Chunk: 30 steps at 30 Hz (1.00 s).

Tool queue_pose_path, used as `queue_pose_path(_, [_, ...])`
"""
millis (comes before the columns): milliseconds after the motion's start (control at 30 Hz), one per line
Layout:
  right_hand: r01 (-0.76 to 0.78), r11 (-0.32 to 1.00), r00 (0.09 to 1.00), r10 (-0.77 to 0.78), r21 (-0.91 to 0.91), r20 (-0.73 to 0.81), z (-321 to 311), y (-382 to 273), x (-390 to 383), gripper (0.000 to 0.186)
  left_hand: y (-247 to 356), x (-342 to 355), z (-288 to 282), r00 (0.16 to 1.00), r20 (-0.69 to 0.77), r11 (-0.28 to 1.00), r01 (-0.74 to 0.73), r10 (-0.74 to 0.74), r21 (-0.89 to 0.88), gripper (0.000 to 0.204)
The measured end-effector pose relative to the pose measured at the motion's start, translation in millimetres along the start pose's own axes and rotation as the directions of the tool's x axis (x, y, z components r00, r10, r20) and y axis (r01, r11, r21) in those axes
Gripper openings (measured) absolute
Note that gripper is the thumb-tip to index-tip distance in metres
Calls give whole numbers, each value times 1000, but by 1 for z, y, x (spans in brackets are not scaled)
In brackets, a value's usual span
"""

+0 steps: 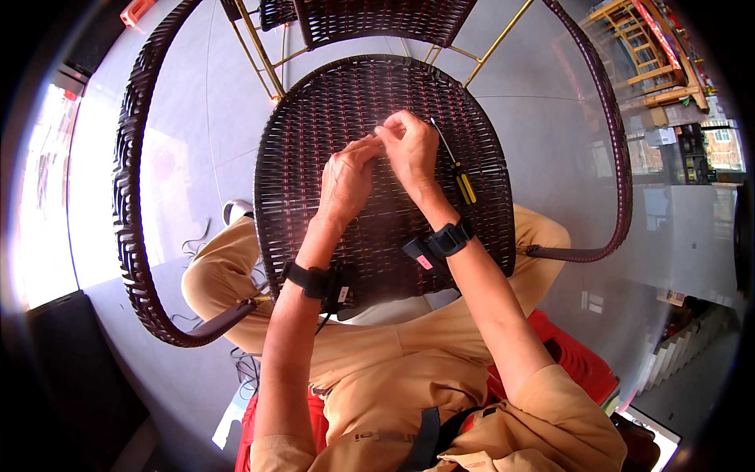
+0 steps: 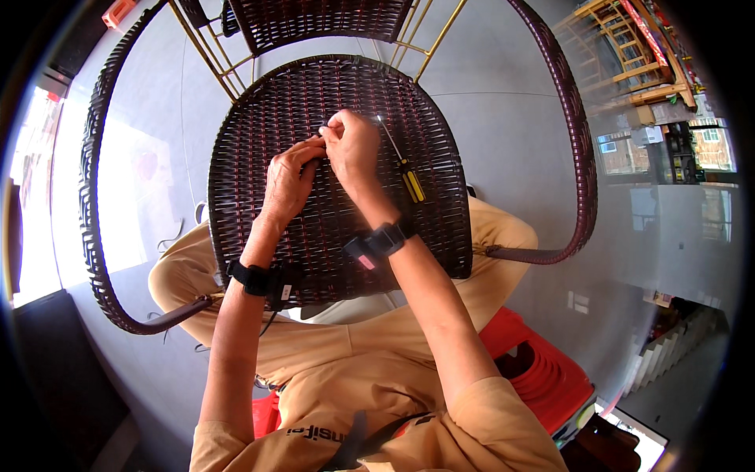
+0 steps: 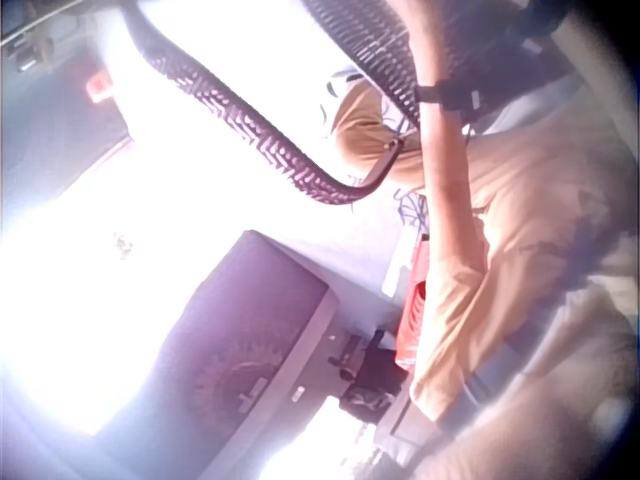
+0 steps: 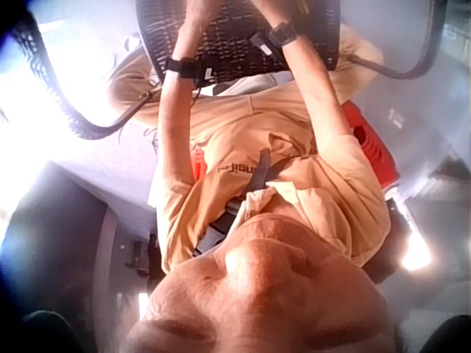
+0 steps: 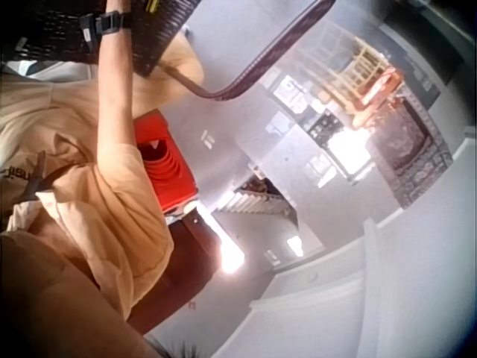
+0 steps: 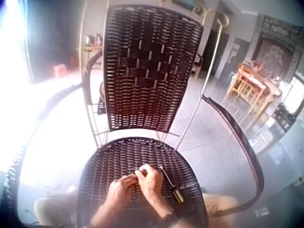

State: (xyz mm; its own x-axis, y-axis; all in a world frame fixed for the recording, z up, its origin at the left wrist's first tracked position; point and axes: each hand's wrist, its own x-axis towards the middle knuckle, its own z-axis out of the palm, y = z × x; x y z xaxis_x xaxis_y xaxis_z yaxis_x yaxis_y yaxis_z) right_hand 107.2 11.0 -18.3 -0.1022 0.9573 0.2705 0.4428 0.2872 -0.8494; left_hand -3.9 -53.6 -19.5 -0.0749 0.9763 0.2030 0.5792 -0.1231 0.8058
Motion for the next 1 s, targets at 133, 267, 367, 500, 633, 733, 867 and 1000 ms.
queue_pose_path(133, [72,992,994,-81,-104,-79,-4,-3,-5,7,2,0,0,1000,0,1000,10,-10,-6,27])
queue_pose_path(267, [-2,994,1000,1,-110,-8,-6,-10,-7,6,-8,-1,5,996,-69,998,-64,65,20,26])
queue_pose_path(367, [-31,998,999,29,-55,-30,-3,-10,-7,6,-7,-1,6,995,-89,999,-48,49,12,25])
queue_pose_path(500, [13,992,998,-20,-125,-54,-2,-2,-4,5,3,8,-1,999,-36,999,-41,41,3,31])
queue_pose_path(633, [-21,991,997,11,-135,-79,-1,-1,-1,3,-2,21,5,987,-106,990,-116,124,77,36])
queue_pose_path(733, [-42,974,997,28,-224,-68,-2,1,-2,6,-7,25,7,989,-116,950,-57,96,306,46])
queue_pose_path(867, [-6,974,995,-17,-228,-100,2,6,-2,6,-6,27,3,994,-62,933,-65,92,354,47])
queue_pose_path(1000, [-2,974,995,-21,-228,-100,3,6,-3,5,-5,27,4,994,-66,920,-54,86,387,48])
